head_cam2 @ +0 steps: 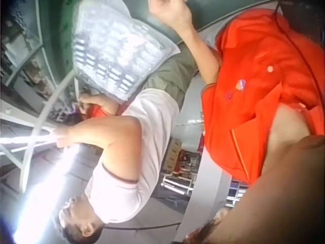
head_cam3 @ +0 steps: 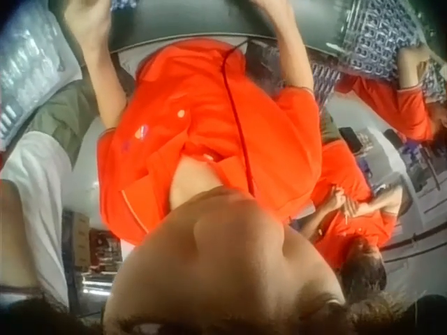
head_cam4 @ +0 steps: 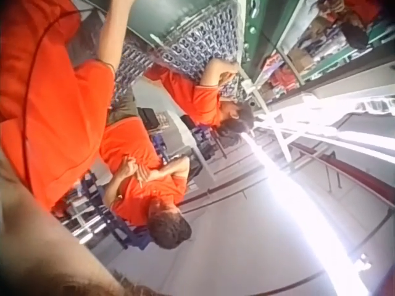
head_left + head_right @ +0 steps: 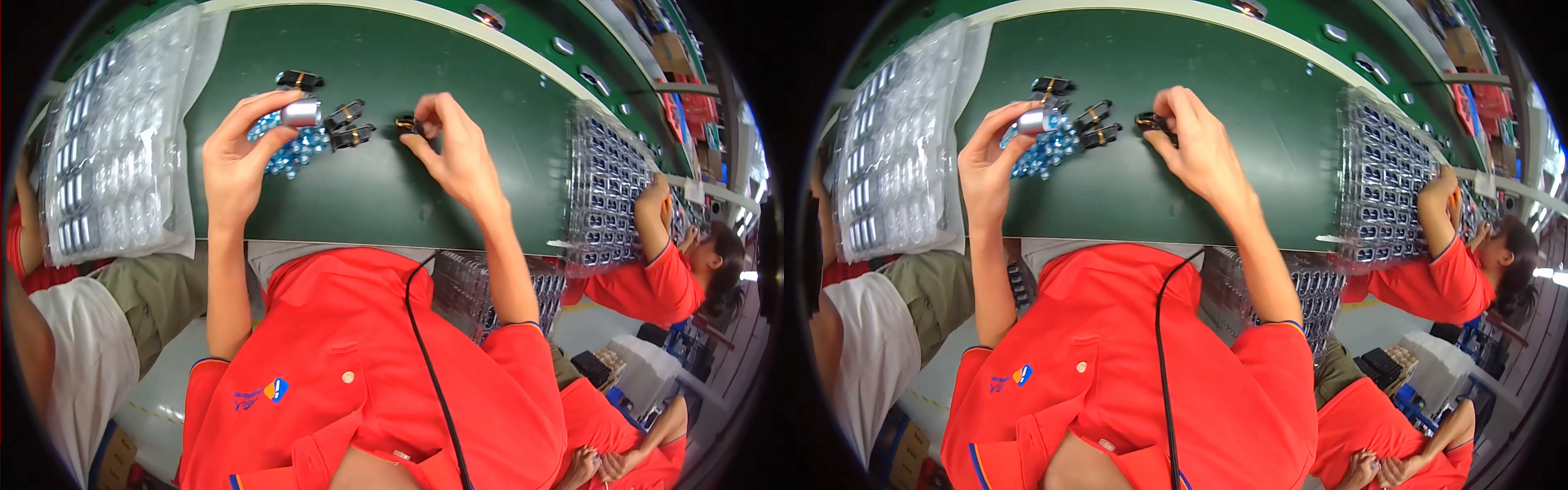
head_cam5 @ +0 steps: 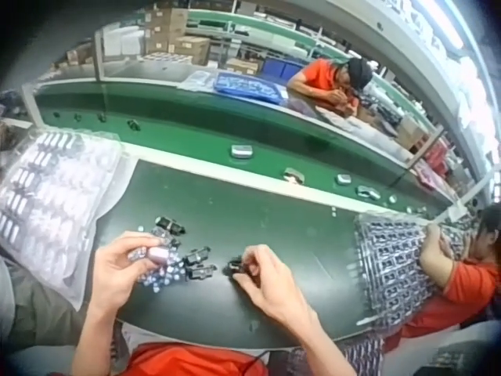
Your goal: Assembling small electronic components at a factory workbench by placing small parts into metal housings.
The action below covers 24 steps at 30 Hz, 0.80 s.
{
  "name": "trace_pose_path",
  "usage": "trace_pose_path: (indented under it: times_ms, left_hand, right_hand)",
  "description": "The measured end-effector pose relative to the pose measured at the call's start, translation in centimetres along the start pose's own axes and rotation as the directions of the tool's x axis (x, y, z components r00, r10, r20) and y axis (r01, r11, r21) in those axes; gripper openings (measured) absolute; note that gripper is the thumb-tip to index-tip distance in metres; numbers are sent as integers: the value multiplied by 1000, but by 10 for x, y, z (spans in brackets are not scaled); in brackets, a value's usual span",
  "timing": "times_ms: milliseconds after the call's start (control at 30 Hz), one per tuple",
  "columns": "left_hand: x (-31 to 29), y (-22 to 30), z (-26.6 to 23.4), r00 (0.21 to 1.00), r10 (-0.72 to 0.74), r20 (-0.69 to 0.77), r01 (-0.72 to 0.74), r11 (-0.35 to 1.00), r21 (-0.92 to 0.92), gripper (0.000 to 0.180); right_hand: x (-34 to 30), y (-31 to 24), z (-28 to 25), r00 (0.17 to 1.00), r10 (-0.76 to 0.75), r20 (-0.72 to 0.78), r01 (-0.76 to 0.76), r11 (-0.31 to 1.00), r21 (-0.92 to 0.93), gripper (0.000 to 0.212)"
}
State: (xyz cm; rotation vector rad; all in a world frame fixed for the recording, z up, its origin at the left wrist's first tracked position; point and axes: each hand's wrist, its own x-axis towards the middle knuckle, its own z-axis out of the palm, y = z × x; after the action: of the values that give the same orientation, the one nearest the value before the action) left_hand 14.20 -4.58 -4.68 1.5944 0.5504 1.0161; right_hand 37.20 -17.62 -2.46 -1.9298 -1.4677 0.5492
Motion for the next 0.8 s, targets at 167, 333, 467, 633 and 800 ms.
trace_pose_path:
  times_ms: [167, 333, 467, 633, 800]
  left_hand:
    - [5, 0, 2, 996, -85, 2, 85, 994, -72, 36]
    - [0, 7, -18, 983, -179, 43, 184, 943, -276, 37]
    - [-3, 11, -25, 989, -118, 88, 137, 958, -251, 38]
    - [-9, 26, -25, 985, -160, 67, 173, 941, -292, 38]
    - [-15, 30, -24, 986, -140, 95, 164, 930, -330, 39]
  right_hand:
    - [-9, 20, 11, 972, -74, -222, 96, 991, 91, 19]
    - [-27, -10, 15, 982, -22, -188, -48, 933, -358, 29]
    - [-19, -52, 15, 972, 17, -236, -20, 1000, -13, 36]
    - [-10, -85, 41, 949, -114, -294, 246, 852, 463, 37]
    - [-13, -90, 53, 934, -148, -326, 271, 888, 371, 35]
